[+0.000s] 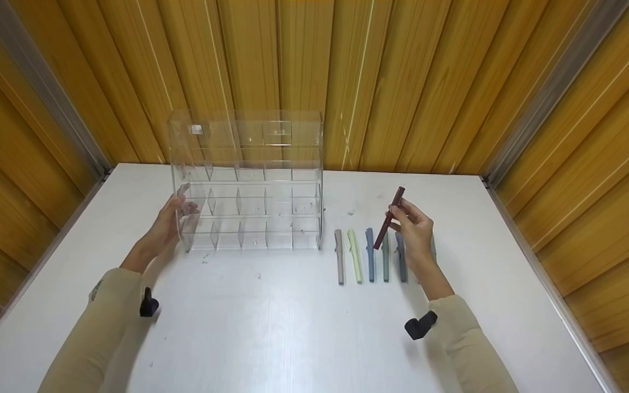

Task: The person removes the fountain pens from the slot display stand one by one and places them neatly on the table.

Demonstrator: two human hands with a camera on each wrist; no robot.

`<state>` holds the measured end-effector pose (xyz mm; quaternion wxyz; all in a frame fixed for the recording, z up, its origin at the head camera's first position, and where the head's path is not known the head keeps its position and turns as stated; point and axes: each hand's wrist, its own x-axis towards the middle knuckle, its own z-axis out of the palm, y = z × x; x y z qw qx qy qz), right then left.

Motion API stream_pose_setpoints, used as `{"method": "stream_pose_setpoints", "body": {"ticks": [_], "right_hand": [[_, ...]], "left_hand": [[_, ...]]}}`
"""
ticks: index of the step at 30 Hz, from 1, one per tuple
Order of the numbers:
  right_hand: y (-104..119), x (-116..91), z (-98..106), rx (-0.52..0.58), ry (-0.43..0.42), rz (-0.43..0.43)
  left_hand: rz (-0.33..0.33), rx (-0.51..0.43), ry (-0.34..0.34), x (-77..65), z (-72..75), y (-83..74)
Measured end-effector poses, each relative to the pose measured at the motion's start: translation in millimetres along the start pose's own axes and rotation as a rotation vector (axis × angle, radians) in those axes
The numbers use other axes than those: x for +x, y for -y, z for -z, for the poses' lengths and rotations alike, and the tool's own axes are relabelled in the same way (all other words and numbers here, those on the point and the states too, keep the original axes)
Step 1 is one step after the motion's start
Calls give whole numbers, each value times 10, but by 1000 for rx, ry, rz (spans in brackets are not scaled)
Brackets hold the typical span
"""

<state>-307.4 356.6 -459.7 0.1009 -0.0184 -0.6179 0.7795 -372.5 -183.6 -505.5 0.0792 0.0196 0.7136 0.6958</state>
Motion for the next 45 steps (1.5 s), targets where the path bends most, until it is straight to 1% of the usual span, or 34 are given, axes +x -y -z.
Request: {"method": "stream_pose_setpoints", "body": {"ticks": [3, 8, 11, 16, 19, 29, 36, 39, 42, 45], "right_hand": [[-14, -32, 75, -16, -13, -14], [-26, -79, 200, -58, -24, -20], [-33, -102, 259, -63, -38, -23], [-57, -136, 327, -60, -59, -42], [-77, -147, 346, -58, -73, -49], [-155, -161, 449, -56, -141, -56], [-137, -179, 583, -90, -212, -76], [-121, -197, 639, -81, -223, -82], [-113, -212, 671, -75, -227, -90], [-101, -199, 688, -84, -239, -96]], "left_hand": [[-16, 0, 11, -2, -6, -2], [-22, -5, 18, -17, -14, 5], [-12, -1, 20, -21, -21, 3], [-27, 7, 24, -20, -28, -12], [-41, 15, 23, -17, -14, -19], [-13, -11, 22, -36, 39, 1], [-49, -15, 42, -49, 63, 11], [-56, -12, 42, -63, 71, 24], [-55, -4, 40, -76, 91, 26], [-44, 2, 38, -78, 117, -8]]}}
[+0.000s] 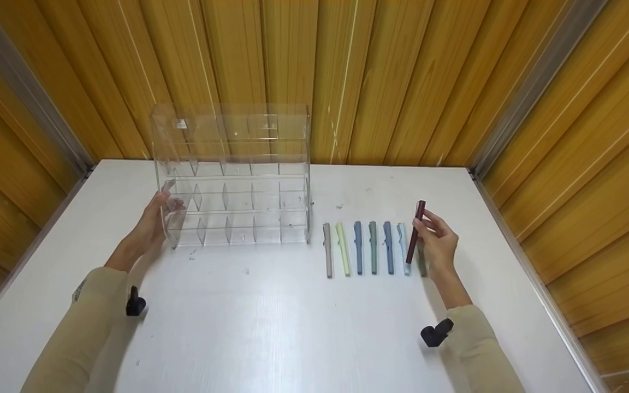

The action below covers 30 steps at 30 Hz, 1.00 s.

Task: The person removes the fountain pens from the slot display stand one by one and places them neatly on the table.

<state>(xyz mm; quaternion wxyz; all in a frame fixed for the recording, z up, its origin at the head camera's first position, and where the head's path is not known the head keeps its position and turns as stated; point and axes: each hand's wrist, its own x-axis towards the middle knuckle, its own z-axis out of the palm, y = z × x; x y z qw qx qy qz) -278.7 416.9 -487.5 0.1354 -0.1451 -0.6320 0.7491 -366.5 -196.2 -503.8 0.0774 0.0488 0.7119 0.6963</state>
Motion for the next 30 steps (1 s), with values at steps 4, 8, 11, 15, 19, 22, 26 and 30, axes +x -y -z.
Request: {"method": "stream_pose_setpoints", "body": {"ticks": [4, 8, 11, 15, 19, 22, 26, 30], "right_hand": [[56, 60, 54, 13, -4, 6], [104, 96, 128, 30, 8, -5], [102, 90, 176, 41, 10, -23], [71, 76, 253, 42, 7, -56], [-2, 106, 298, -14, -2, -74], [-71, 140, 322, -112, 0, -67], [-142, 174, 332, -280, 29, -37], [-191, 197, 332, -386, 33, -23]], "left_hand": [[21, -7, 1, 23, 7, -48], [42, -8, -5, 23, 13, -31], [55, 0, -10, 16, 12, 2], [56, 1, -13, 24, -8, 37], [36, 1, -18, 36, -2, 49], [25, 2, -16, 41, -7, 43], [15, 2, -17, 51, -16, 33], [23, 2, -22, 45, -13, 41]]}}
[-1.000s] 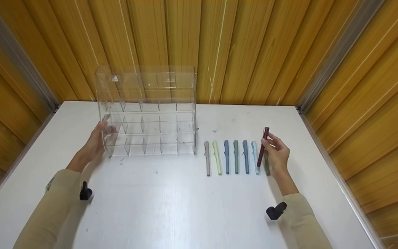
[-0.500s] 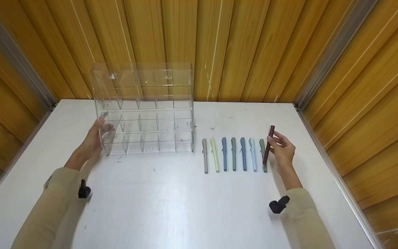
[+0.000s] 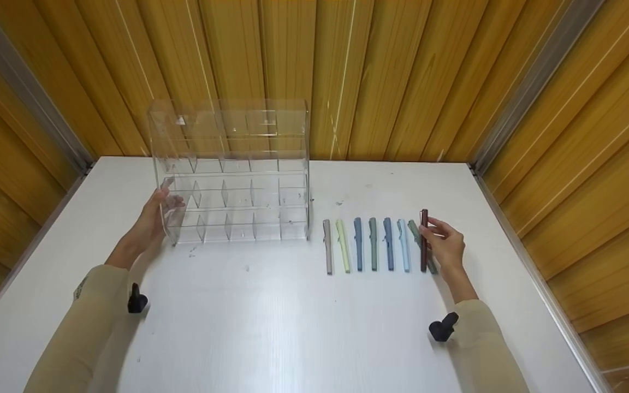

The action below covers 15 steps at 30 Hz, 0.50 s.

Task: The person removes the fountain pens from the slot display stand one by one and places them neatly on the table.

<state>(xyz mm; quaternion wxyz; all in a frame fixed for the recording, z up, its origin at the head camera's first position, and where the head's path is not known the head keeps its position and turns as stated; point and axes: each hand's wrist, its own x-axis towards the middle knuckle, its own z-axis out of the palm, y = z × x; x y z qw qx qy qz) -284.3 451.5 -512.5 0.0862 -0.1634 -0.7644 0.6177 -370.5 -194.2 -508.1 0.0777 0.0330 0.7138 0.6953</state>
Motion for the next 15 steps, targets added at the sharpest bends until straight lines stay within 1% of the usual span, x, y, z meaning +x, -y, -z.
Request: {"method": "stream_pose_setpoints", "body": {"ticks": [4, 12, 15], "right_hand": [[6, 22, 21, -34, -2, -9], [94, 65, 162, -84, 74, 29], [114, 85, 225, -140, 88, 21]], "left_hand": [[8, -2, 3, -20, 0, -6], [-6, -2, 9, -7, 3, 9], [-13, -5, 6, -8, -2, 2]]}}
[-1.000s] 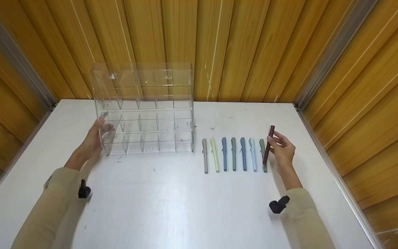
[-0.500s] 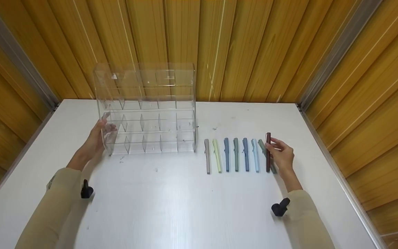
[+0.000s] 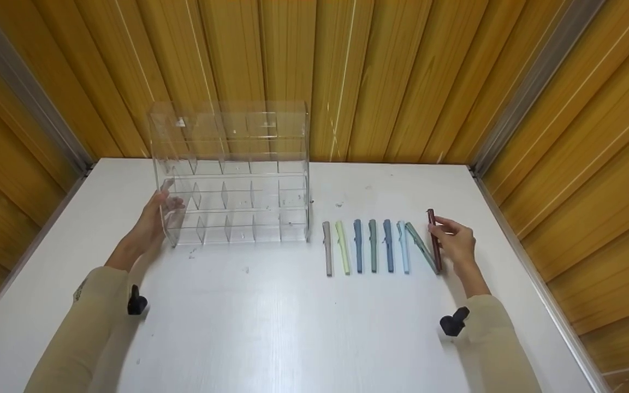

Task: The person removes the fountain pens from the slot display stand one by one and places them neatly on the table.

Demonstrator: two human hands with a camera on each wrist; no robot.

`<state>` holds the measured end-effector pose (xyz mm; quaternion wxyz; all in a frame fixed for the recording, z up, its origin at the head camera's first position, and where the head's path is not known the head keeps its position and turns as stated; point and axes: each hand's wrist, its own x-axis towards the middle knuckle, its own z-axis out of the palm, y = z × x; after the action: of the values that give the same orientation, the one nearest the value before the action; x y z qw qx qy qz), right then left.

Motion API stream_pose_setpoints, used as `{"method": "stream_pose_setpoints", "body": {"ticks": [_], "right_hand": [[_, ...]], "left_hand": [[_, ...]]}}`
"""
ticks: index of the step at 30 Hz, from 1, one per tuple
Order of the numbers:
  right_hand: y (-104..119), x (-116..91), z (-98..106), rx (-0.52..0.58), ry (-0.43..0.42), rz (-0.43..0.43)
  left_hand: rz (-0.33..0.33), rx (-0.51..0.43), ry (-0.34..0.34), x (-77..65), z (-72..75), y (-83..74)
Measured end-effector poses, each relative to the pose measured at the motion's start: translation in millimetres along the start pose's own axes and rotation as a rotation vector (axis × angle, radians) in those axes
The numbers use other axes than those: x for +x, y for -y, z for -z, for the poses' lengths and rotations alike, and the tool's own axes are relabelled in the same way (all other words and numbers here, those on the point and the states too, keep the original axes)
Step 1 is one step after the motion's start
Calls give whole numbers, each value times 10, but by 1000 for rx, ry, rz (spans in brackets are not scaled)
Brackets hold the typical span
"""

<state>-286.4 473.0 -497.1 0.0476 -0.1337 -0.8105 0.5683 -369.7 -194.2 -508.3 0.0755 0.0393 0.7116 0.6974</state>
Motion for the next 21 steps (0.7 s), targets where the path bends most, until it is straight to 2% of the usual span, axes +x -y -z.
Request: {"method": "stream_pose_setpoints", "body": {"ticks": [6, 10, 15, 21], "right_hand": [[-30, 37, 91, -140, 23, -40], [-71, 38, 70, -230, 44, -42], [-111, 11, 20, -302, 72, 2], [-112, 18, 0, -328, 77, 50]], "left_hand": [[4, -12, 0, -18, -5, -5], [-6, -17, 0, -17, 1, 9], [-8, -15, 1, -9, 2, 29], [-2, -8, -11, 5, 3, 9]]}}
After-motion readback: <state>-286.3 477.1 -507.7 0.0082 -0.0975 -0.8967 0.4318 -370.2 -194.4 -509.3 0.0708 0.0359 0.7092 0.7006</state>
